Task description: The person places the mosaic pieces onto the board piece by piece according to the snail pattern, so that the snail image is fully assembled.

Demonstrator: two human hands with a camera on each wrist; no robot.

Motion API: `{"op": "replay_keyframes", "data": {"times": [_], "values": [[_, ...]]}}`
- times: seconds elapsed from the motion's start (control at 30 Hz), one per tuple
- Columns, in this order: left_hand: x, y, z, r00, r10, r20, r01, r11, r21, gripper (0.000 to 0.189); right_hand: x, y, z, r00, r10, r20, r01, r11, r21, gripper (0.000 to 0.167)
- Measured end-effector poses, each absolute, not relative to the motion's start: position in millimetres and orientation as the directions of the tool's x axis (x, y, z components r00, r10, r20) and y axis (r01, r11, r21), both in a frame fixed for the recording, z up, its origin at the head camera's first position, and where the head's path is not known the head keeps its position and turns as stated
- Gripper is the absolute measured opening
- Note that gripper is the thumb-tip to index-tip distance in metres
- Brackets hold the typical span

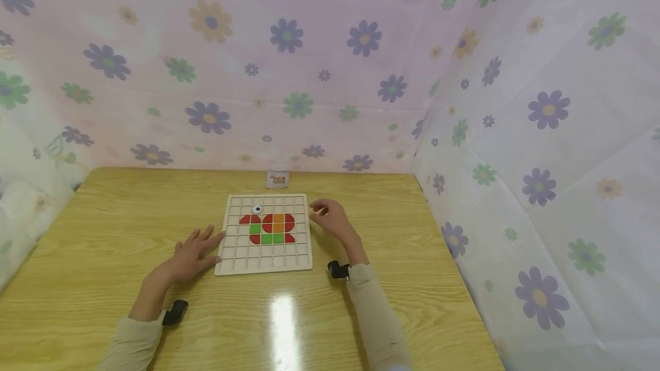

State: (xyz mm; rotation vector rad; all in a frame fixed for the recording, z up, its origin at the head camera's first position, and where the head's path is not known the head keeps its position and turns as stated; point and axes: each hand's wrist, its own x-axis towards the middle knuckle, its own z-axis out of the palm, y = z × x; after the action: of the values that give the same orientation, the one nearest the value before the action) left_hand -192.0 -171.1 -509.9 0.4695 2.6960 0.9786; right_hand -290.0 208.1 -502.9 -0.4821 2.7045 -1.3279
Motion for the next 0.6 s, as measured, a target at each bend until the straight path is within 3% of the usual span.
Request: {"op": "replay_keyframes", "data": {"times": [0.27,0.4,0.6], "values": [[-192,-172,-511,-0.919,0.381,-0.107,0.223,0.722,0.655,0.062,-261,253,-498,-0.996,-0.079,-0.030,-0.035,0.713,-0.700,0.036],[-193,-173,-509,-0.919,0.381,-0.099,0.229,0.720,0.655,0.062,-258,263,-500,-0.991,-0.102,-0.081,-0.026,0.765,-0.643,0.039],[-192,-173,-513,-0.919,0.380,-0.102,0.220,0.711,0.668,0.062,-255,269,-512,-0.991,-0.105,-0.087,-0.023,0.758,-0.652,0.023]]}}
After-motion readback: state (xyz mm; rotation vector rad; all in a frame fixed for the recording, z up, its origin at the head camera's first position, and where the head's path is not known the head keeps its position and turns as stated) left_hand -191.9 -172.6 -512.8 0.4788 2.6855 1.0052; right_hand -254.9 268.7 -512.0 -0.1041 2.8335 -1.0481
